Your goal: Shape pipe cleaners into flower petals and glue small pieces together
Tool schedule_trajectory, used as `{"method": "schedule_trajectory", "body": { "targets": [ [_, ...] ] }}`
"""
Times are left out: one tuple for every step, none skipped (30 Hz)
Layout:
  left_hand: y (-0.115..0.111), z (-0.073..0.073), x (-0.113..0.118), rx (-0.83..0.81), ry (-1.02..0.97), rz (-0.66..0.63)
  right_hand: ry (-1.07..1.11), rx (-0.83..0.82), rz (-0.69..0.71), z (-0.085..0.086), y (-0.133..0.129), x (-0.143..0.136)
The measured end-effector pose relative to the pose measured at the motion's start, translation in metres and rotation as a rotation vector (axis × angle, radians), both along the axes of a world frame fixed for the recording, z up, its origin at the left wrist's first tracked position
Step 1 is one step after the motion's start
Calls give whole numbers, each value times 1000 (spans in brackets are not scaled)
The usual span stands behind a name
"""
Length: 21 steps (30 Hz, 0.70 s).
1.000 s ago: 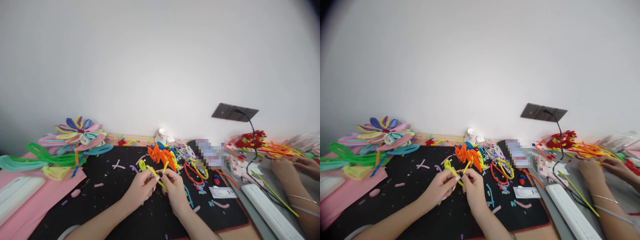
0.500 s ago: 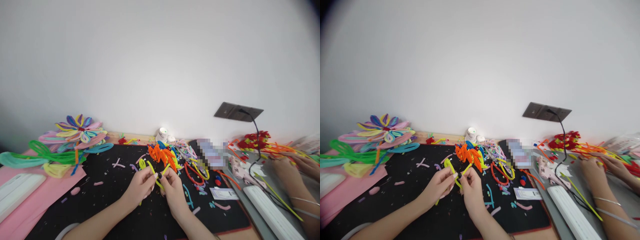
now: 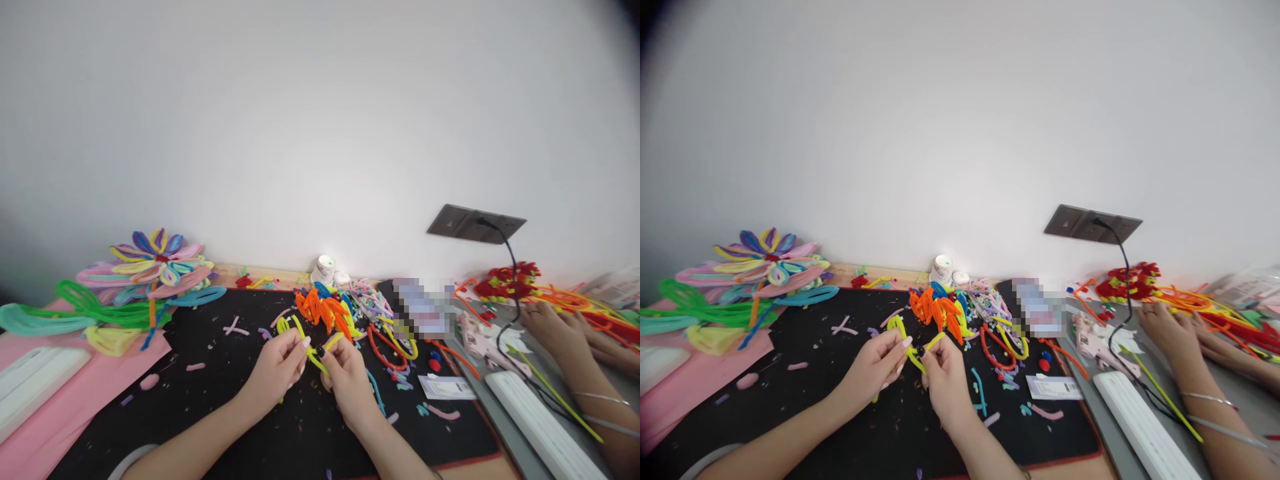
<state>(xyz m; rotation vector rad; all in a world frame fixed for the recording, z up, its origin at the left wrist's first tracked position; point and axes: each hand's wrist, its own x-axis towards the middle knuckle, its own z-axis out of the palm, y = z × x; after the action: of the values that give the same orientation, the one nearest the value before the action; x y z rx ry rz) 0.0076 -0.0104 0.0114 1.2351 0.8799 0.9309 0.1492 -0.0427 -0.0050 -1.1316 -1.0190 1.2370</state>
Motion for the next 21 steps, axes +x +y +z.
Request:
{"method": "schedule_trajectory", "body": {
  "targets": [
    [1, -1, 0, -7, -4, 2, -1, 0, -1, 0, 0, 1],
    [1, -1, 0, -16, -8, 1, -6, -2, -4, 1, 1, 2],
    [2, -2, 0, -24, -12, -3, -14, -6, -11, 2, 1, 3],
    [3, -2, 0, -28, -14, -12, -25, -11, -21, 2, 1, 4],
    [4, -2, 0, -28, -14, -27, -36, -16, -33, 3, 1, 5],
    [5, -2, 0, -26, -11, -41, -42, -20, -41, 4, 2, 7],
    [6, -2, -1, -21, -8, -51, -43, -23, -42, 5, 2, 8],
    [7, -2, -2, -18, -5, -56, -36, -24, -38, 6, 2, 9],
    [8, -2, -3, -18, -6, -54, -27, -24, -25, 7, 2, 10],
    [9, -1, -3, -25, -9, -49, -19, -26, -7, 8, 2, 11],
    [10, -1, -4, -35, -14, -39, -14, -28, 12, 9, 2, 12],
    [10, -1, -5, -45, -20, -30, -15, -30, 27, 10, 2, 13],
    [11, -1, -5, -56, -27, -26, -22, -30, 37, 10, 2, 13],
    [11, -1, -5, -66, -36, -23, -29, -26, 37, 10, 2, 14],
    [11, -1, -5, -75, -45, -23, -31, -21, 33, 10, 2, 14],
    [11, -1, -5, -80, -52, -24, -31, -18, 31, 10, 1, 14],
    [10, -1, -5, -82, -56, -28, -29, -20, 40, 9, 1, 14],
    [10, -1, -5, -83, -55, -33, -29, -29, 56, 9, 1, 14],
    [9, -1, -5, -82, -49, -37, -30, -42, 76, 8, 0, 14],
    [9, -1, -6, -78, -40, -40, -35, -57, 98, 8, 0, 13],
    [9, 0, -6, -73, -33, -43, -42, -71, 117, 8, -1, 12]
  ]
}}
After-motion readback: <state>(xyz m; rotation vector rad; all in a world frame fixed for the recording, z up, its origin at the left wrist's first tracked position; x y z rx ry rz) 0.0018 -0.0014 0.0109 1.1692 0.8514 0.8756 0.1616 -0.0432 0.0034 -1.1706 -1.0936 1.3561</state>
